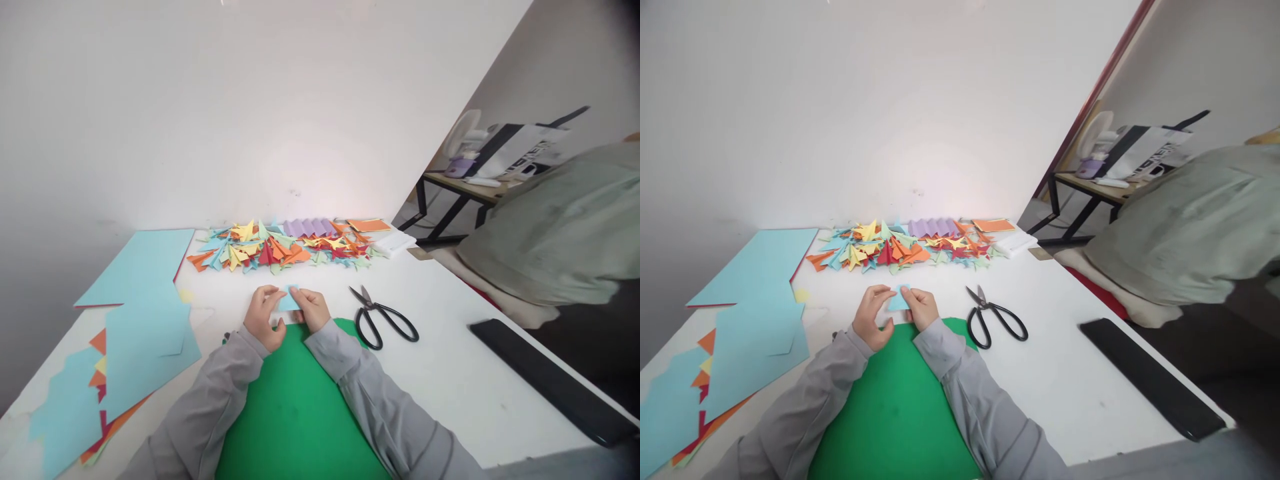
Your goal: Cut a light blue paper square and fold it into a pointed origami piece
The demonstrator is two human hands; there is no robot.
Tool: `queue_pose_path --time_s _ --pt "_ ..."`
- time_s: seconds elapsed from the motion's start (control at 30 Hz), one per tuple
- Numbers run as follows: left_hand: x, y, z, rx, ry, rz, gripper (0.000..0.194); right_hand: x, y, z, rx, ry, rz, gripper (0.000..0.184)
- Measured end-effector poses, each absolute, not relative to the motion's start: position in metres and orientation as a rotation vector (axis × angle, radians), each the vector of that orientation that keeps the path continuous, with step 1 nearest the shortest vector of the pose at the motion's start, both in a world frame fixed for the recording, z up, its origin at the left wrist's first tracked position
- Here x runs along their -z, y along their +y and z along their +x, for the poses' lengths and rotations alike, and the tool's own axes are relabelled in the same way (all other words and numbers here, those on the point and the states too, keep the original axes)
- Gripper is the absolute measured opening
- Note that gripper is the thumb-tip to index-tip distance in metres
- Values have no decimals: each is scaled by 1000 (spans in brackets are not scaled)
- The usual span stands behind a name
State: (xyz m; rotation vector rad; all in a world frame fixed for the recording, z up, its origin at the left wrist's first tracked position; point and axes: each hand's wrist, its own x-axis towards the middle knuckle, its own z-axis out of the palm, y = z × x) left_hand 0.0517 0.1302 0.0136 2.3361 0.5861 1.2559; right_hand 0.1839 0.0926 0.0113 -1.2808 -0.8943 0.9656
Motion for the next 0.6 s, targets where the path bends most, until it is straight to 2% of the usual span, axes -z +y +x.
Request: queue_pose_path --time_s 0.17,0.3,0.47,0.6 --pt "-7 136 55 -1310 533 2348 24 -14 90 182 -973 -984 -1316 52" --pt "-7 140 58 -1280 713 1955 11 -16 87 182 -925 -972 -1319 49" --pt "-13 141 60 -1112 809 1324 20 -18 83 182 -646 -983 -1299 26" --pt "-15 138 60 -1011 752 1300 22 -17 84 180 -740 -956 -1256 27"
